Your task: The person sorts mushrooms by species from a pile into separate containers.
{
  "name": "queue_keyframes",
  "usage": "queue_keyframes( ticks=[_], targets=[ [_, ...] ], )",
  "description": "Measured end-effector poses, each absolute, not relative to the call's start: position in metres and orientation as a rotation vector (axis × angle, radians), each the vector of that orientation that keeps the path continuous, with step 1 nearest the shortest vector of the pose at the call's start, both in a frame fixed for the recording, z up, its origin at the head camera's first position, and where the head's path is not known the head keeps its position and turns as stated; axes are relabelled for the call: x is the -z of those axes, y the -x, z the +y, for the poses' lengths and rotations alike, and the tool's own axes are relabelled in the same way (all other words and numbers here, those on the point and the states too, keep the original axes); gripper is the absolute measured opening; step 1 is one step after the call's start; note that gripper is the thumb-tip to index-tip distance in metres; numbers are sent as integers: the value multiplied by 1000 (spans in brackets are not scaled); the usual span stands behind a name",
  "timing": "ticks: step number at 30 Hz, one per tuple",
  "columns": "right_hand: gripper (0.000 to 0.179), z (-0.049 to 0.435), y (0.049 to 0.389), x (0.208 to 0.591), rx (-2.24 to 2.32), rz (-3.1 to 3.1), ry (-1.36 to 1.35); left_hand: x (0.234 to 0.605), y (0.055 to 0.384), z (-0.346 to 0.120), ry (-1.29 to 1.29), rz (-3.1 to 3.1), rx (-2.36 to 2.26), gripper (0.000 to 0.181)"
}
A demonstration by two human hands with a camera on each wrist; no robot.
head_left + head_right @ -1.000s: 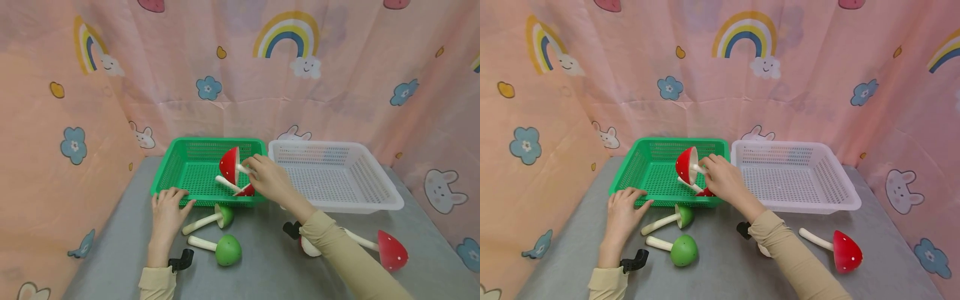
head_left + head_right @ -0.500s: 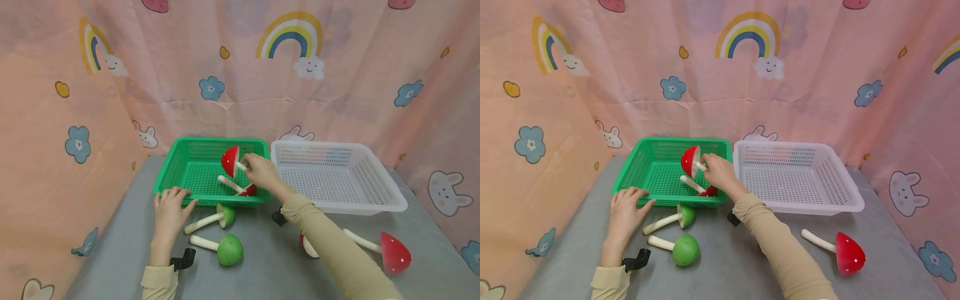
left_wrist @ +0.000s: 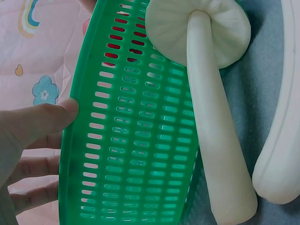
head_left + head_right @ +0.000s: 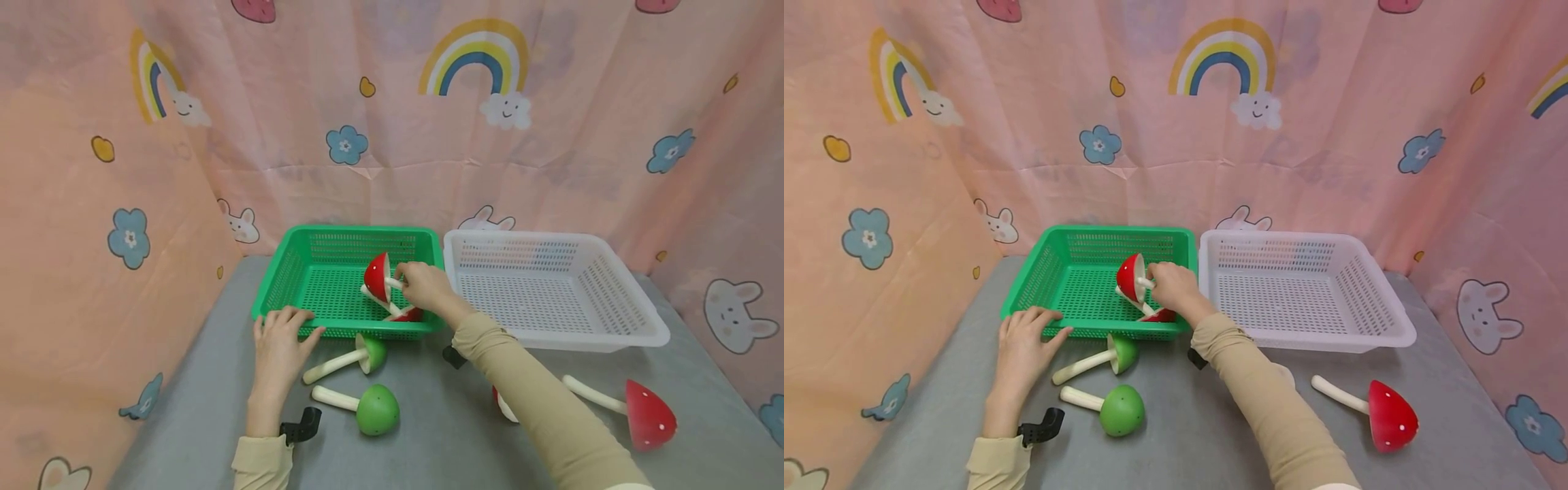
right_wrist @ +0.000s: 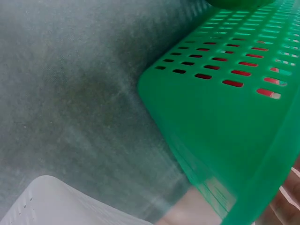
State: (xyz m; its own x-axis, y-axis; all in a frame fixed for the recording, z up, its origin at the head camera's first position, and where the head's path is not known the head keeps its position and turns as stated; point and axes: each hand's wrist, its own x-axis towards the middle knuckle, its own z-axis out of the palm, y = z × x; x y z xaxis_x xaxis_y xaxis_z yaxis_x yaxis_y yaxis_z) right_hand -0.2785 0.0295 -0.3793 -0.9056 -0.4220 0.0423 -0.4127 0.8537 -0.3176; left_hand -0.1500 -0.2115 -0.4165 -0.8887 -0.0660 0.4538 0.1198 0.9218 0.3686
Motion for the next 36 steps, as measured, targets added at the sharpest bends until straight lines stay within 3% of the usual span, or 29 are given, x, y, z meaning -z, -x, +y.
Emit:
queue_keyframes(
  ticks=[15, 36],
  targets=[
    [35, 43, 273, 378, 489, 3045, 782, 417, 151, -209, 22, -2619, 551, 30],
    [18, 86, 230, 350, 515, 3226, 924, 417, 150, -210, 24, -2625, 555, 31]
  ],
)
